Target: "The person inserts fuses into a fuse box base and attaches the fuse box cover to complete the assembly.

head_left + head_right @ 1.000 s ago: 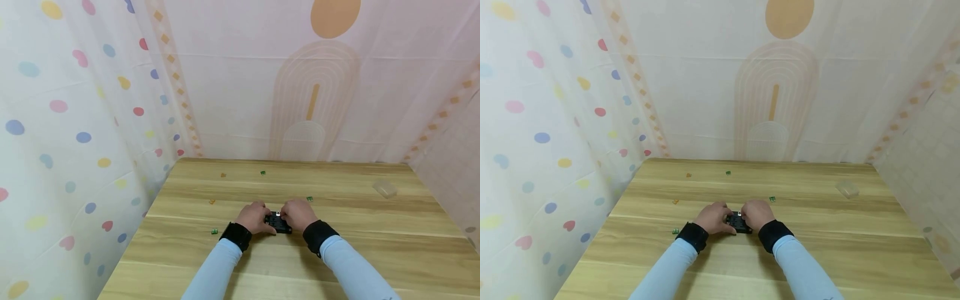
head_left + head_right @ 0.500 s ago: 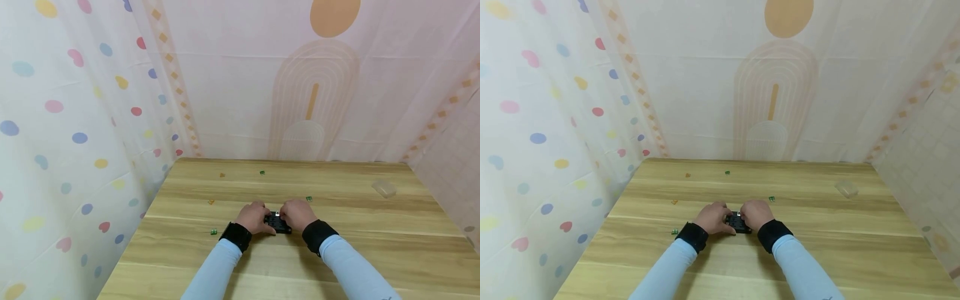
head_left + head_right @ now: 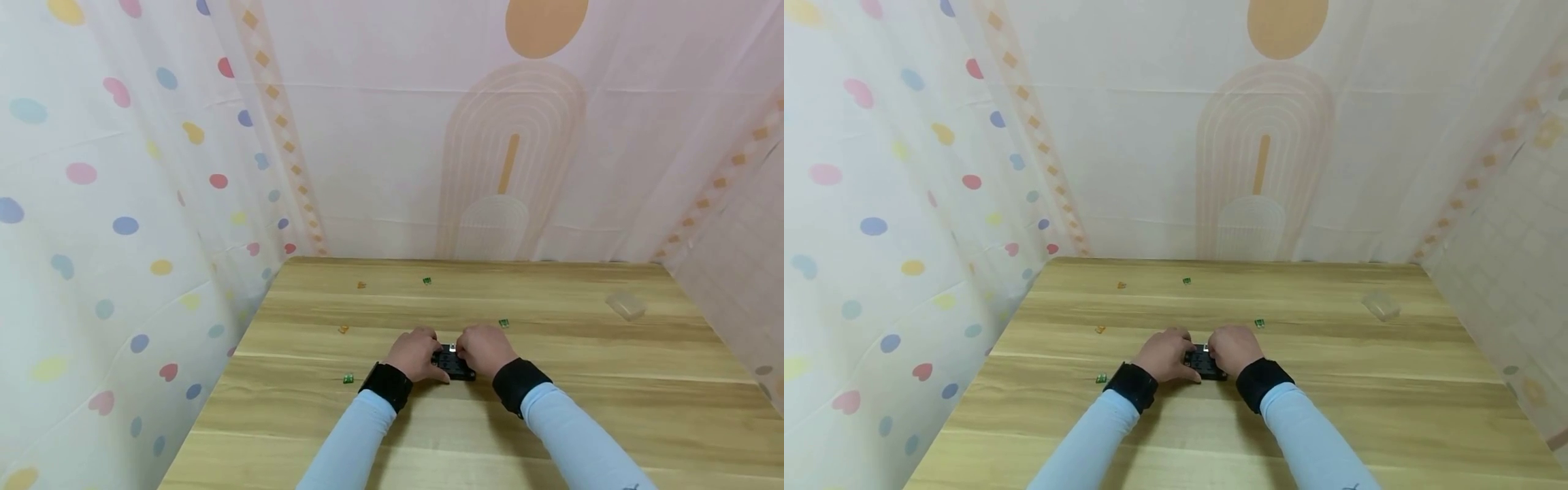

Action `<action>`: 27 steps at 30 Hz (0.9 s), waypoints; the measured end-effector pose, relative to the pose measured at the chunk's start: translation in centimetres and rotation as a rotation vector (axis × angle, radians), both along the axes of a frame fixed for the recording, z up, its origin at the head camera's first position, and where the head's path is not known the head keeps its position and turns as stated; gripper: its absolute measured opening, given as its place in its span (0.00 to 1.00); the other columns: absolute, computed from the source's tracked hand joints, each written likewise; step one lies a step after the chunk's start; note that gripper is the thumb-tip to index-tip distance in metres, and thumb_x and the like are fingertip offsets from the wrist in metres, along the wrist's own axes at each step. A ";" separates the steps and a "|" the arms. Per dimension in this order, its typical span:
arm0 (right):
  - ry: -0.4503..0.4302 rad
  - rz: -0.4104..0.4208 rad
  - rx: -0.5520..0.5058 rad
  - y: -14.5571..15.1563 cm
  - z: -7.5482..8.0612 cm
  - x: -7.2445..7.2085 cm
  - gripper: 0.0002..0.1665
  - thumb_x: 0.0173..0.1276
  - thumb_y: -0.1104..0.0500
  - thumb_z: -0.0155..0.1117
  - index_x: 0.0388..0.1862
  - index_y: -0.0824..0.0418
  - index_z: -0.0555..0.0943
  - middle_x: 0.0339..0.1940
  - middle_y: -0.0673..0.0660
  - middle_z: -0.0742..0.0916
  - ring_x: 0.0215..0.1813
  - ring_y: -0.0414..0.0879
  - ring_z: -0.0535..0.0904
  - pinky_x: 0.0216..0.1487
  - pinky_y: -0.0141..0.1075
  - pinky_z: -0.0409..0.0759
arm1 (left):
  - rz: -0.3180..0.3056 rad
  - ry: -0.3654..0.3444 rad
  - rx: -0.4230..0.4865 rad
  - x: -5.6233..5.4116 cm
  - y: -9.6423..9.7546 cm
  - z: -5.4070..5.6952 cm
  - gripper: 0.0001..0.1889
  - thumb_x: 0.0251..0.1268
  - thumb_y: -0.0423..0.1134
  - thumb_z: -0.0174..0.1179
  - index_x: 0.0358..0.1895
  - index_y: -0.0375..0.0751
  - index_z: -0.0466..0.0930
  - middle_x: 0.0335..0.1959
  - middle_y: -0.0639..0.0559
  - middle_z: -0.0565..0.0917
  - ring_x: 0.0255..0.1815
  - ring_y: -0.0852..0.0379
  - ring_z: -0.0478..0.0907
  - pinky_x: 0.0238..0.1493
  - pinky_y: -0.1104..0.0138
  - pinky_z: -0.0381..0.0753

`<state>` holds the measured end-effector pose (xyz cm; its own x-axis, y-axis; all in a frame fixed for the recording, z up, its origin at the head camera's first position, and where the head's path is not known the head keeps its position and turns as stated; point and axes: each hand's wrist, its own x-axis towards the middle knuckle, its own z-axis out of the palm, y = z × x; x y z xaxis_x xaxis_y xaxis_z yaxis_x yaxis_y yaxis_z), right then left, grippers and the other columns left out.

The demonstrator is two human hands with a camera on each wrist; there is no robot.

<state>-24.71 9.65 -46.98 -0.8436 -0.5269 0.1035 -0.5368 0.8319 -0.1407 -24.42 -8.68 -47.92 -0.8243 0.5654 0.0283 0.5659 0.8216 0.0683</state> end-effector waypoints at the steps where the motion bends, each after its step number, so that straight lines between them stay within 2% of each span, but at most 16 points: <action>1: 0.000 -0.001 0.002 0.0 0.0 0.0 0.05 0.60 0.63 0.74 0.25 0.56 0.88 0.25 0.47 0.84 0.26 0.40 0.74 0.33 0.39 0.77 | -0.001 -0.001 -0.004 0.0 0.0 0.1 0.30 0.47 0.65 0.73 0.47 0.46 0.89 0.45 0.53 0.82 0.47 0.55 0.77 0.42 0.64 0.79; 14: -0.017 -0.026 0.030 -0.2 0.3 -0.2 0.05 0.62 0.61 0.73 0.26 0.56 0.88 0.24 0.47 0.84 0.26 0.40 0.73 0.33 0.38 0.76 | -0.006 -0.007 -0.034 -0.3 0.1 -0.1 0.32 0.49 0.66 0.71 0.53 0.49 0.87 0.45 0.53 0.81 0.44 0.55 0.77 0.42 0.63 0.78; 27: 0.001 -0.010 0.010 0.0 -0.3 -0.2 0.04 0.60 0.62 0.74 0.26 0.55 0.89 0.25 0.46 0.84 0.27 0.40 0.74 0.33 0.37 0.77 | -0.032 0.030 -0.067 -0.3 0.1 -0.2 0.32 0.47 0.68 0.71 0.52 0.50 0.88 0.40 0.55 0.81 0.38 0.57 0.76 0.36 0.64 0.78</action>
